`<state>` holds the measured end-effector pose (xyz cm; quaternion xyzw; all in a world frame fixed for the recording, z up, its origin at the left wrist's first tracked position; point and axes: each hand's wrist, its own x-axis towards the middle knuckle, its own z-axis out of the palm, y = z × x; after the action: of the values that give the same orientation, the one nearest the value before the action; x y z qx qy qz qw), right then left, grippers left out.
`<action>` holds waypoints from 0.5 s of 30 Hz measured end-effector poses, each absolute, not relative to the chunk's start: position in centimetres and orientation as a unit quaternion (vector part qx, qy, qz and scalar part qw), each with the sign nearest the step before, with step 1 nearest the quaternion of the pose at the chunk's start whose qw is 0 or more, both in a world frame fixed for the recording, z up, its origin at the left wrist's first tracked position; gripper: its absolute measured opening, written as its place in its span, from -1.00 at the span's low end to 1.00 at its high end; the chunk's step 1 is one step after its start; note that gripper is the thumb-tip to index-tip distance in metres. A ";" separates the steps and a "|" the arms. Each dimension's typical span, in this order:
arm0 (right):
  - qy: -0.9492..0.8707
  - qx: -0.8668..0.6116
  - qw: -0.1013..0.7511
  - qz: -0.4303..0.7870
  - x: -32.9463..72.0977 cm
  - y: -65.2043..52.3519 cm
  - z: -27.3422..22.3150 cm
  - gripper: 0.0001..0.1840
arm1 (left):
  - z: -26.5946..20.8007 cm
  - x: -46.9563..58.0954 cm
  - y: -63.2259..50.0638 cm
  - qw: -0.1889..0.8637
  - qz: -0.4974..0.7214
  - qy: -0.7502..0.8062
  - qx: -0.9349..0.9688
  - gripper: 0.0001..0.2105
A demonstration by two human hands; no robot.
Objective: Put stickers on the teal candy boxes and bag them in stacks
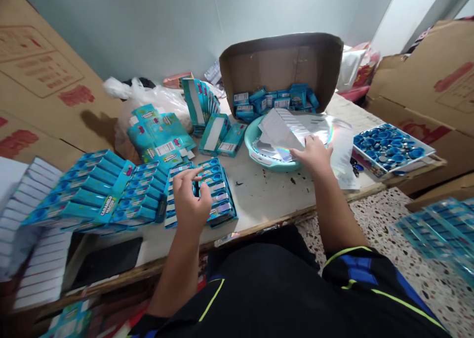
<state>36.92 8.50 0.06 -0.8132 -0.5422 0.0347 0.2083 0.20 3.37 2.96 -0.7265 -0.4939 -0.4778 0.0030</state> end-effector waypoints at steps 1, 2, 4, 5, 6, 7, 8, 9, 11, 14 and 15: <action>-0.539 -0.815 0.210 0.033 36.9 8.5 -0.1 -0.44 | 3.2 0.2 3.2 0.013 -0.483 -0.489 -0.726 -0.69; -0.536 -0.817 0.210 0.031 36.9 8.6 -0.2 -0.49 | 3.4 0.2 3.0 0.021 -0.486 -0.485 -0.727 -0.71; -0.529 -0.821 0.214 0.024 36.9 8.6 -0.2 -0.56 | 3.6 0.1 2.7 0.029 -0.488 -0.482 -0.727 -0.73; -0.522 -0.822 0.225 0.018 36.9 8.6 -0.1 -0.58 | 3.6 0.1 2.5 0.032 -0.489 -0.482 -0.727 -0.74; -0.513 -0.824 0.241 0.012 36.9 8.5 -0.1 -0.59 | 3.5 0.1 2.3 0.034 -0.489 -0.483 -0.726 -0.74; -0.501 -0.825 0.261 0.006 36.8 8.5 0.0 -0.59 | 3.3 0.0 2.1 0.037 -0.490 -0.483 -0.724 -0.75; -0.487 -0.826 0.283 -0.001 36.7 8.3 0.1 -0.57 | 3.1 -0.1 1.9 0.042 -0.492 -0.483 -0.723 -0.76; -0.476 -0.825 0.305 -0.009 36.6 8.1 0.3 -0.56 | 2.9 -0.3 1.7 0.048 -0.495 -0.480 -0.723 -0.77; -0.476 -0.806 0.351 -0.031 35.8 7.4 0.8 -0.54 | 2.6 -0.5 1.5 0.066 -0.496 -0.458 -0.734 -0.81; -0.535 -0.723 0.431 -0.071 33.2 5.4 2.4 -0.55 | 3.5 -0.7 1.7 0.085 -0.473 -0.414 -0.773 -0.71; -0.569 -0.684 0.450 -0.071 32.0 4.6 3.1 -0.58 | 4.1 -0.6 1.8 0.088 -0.462 -0.407 -0.783 -0.63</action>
<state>31.96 4.59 3.09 -0.6843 -0.5693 -0.0715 0.4501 -0.58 1.79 4.13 -0.7831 -0.4071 -0.4617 0.0884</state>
